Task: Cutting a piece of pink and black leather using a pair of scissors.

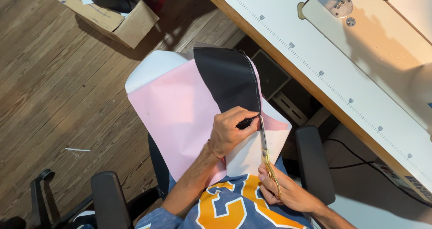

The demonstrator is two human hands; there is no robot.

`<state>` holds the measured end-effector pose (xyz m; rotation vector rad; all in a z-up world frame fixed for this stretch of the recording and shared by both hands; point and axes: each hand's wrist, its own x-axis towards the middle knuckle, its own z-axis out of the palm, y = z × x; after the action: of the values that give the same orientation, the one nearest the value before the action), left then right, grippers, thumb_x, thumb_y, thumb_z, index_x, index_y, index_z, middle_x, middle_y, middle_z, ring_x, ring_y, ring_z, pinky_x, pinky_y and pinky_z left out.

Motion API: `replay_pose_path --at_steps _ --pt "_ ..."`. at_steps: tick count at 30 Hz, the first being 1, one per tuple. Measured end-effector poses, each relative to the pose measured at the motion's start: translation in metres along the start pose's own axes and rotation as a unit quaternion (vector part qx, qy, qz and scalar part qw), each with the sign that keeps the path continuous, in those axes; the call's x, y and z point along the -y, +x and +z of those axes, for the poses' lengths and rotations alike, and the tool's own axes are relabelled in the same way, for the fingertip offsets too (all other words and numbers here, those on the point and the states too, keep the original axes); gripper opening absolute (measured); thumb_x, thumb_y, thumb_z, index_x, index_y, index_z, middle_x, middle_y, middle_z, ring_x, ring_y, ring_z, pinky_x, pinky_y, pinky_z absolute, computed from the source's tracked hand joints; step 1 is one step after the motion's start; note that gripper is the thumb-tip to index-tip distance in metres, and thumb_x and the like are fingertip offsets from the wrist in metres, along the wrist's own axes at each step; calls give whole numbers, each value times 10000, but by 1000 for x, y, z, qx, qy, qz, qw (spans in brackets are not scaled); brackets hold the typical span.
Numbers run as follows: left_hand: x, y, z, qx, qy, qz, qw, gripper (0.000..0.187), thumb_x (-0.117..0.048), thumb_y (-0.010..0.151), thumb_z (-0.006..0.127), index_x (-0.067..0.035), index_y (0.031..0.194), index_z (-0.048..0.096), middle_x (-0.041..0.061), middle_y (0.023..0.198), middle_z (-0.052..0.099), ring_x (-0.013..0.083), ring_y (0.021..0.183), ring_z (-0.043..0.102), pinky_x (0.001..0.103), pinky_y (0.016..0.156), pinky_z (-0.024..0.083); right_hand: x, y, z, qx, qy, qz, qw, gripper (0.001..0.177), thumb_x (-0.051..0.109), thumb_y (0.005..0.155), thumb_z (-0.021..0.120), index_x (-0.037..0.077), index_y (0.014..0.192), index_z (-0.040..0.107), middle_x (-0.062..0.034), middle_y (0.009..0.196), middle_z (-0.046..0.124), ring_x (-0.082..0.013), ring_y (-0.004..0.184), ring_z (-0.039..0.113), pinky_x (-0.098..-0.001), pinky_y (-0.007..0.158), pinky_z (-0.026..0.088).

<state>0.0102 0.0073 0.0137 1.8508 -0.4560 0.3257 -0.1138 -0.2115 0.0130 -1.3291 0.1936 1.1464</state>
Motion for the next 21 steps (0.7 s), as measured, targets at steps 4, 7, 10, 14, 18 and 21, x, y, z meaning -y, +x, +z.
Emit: replay_pose_path --at_steps 4,7,10,14,18,21 --pt "3 -1 1 -1 1 6 1000 141 12 826 833 -12 948 766 57 872 753 109 602 616 217 493 488 -6 2 0 1 49 -25 998 238 299 1139 427 69 1092 462 -11 566 395 -113 447 341 -269 422 288" --pt "3 -1 0 4 -9 -9 1000 123 -5 839 824 -20 949 772 51 873 754 111 610 622 219 509 495 -15 5 -4 4 76 -24 997 254 320 1123 460 67 1099 475 -15 558 402 -116 441 343 -273 415 282" --pt "5 0 -4 9 -39 -25 999 120 4 840 805 -9 955 771 58 874 750 116 645 623 223 541 491 -27 9 -13 22 113 -32 993 192 267 1132 452 77 1106 452 -24 579 407 -116 451 378 -269 413 316" --pt "6 -2 -2 16 -48 -44 998 125 -7 844 808 -13 966 778 64 895 763 110 650 636 210 549 509 -32 10 -17 16 119 -31 992 176 224 1142 444 58 1084 455 -16 570 398 -117 441 361 -280 393 271" --pt "9 -2 -2 16 -61 -47 997 129 -10 853 798 -19 980 774 68 915 767 117 680 657 211 582 528 -48 14 -31 42 112 -70 990 193 256 1114 497 67 1107 462 -26 735 447 -120 544 483 -252 440 330" --pt "11 -4 1 21 -57 -44 997 128 -23 863 796 -30 988 773 66 925 768 119 692 664 213 586 534 -59 17 -35 48 126 -71 988 198 259 1103 513 72 1144 461 -32 760 463 -122 574 501 -242 464 356"
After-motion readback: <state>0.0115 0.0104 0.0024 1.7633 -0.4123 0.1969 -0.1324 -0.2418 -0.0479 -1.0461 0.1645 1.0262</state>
